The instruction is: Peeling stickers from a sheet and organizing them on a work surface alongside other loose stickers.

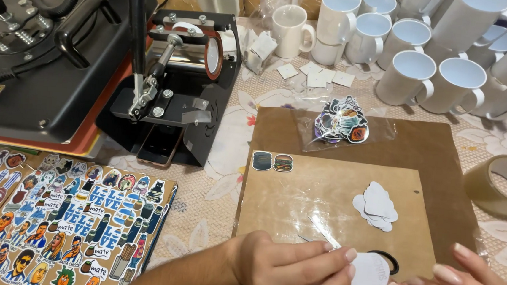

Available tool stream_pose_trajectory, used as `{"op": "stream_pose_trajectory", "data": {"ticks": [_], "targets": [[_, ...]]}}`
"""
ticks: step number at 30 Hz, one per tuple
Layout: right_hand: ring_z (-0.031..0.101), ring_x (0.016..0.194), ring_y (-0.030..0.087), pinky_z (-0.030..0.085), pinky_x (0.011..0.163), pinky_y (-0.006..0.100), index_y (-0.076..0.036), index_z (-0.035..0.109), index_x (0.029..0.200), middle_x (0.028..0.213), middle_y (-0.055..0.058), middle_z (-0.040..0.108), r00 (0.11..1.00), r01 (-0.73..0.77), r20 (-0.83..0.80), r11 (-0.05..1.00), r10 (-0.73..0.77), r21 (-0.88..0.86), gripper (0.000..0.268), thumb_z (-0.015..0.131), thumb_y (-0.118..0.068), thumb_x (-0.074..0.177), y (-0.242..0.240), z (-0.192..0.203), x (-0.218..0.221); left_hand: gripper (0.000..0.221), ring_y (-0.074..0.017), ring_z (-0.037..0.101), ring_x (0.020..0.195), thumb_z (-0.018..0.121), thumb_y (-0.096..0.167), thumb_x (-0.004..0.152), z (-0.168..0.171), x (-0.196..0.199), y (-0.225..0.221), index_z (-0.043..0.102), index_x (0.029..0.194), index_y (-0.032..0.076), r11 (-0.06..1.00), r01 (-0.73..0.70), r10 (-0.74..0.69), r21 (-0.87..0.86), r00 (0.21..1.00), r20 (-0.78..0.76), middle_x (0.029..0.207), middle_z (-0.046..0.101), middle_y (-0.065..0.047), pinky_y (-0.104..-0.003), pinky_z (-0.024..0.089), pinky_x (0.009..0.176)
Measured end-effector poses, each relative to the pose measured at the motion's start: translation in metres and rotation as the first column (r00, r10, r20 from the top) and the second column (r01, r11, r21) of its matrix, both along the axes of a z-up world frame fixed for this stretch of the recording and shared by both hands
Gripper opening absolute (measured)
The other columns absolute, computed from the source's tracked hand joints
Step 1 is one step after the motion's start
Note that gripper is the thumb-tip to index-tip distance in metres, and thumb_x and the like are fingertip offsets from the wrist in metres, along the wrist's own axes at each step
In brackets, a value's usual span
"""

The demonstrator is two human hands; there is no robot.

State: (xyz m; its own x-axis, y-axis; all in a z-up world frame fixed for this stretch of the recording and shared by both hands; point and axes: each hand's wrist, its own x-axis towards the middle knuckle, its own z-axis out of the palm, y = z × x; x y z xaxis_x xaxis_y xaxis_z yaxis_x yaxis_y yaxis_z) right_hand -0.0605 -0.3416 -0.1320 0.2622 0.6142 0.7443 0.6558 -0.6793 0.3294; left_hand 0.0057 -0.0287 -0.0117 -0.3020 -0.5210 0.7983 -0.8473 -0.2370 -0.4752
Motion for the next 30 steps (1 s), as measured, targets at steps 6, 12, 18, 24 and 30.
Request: {"op": "stream_pose_trajectory", "data": {"ticks": [6,12,18,24,30], "targets": [[0.042,0.095,0.019,0.051,0.082,0.050,-0.027,0.071,0.103,0.075,-0.006,0.049,0.965,0.134,0.181,0.947,-0.192,0.293,0.015,0.065,-0.015,0.095,0.054,0.007,-0.001,0.008,-0.0020,0.075,0.099,0.066,0.009,0.102,-0.001,-0.002,0.001,0.071,0.098,0.013,0.992,-0.130,0.128,0.006,0.986,0.108,0.100,0.070,0.010,-0.011,0.062,0.087],[0.038,0.089,0.020,0.046,0.076,0.045,-0.023,0.069,0.093,0.065,-0.006,0.044,0.943,0.110,0.260,0.933,-0.207,0.343,0.007,0.070,-0.016,0.093,0.066,0.009,0.012,0.006,-0.0019,0.075,0.098,0.067,0.013,0.103,-0.003,-0.004,-0.001,0.070,0.098,0.013,0.991,-0.136,0.137,-0.010,0.987,0.088,0.100,0.070,0.010,-0.011,0.063,0.085],[0.036,0.090,0.017,0.039,0.076,0.036,-0.023,0.066,0.088,0.069,-0.008,0.042,0.889,0.057,0.389,0.903,-0.239,0.425,0.018,0.069,-0.005,0.091,0.070,0.006,0.027,0.007,-0.0034,0.076,0.100,0.065,0.010,0.104,-0.003,-0.005,0.000,0.070,0.099,0.011,0.992,-0.130,0.129,0.006,0.990,0.059,0.100,0.070,0.008,-0.012,0.063,0.085],[0.043,0.078,0.014,0.044,0.072,0.035,-0.023,0.069,0.088,0.072,-0.012,0.050,0.951,0.046,0.291,0.976,-0.109,0.214,0.013,0.079,-0.015,0.088,0.063,0.038,0.010,0.010,-0.0100,0.078,0.098,0.064,0.003,0.103,-0.002,-0.005,-0.005,0.072,0.097,0.004,1.000,-0.015,0.014,-0.011,0.996,-0.084,0.099,0.072,0.001,-0.017,0.067,0.083],[0.049,0.074,0.015,0.051,0.073,0.039,-0.024,0.074,0.091,0.075,-0.011,0.057,0.981,0.072,0.162,0.981,-0.102,0.180,0.013,0.081,-0.013,0.087,0.059,0.053,0.001,0.045,-0.0377,0.075,0.110,0.032,0.016,0.114,-0.002,-0.010,0.002,0.064,0.112,-0.015,0.952,0.305,-0.259,-0.010,0.791,-0.555,0.115,0.070,-0.024,-0.043,0.068,0.087]]}}
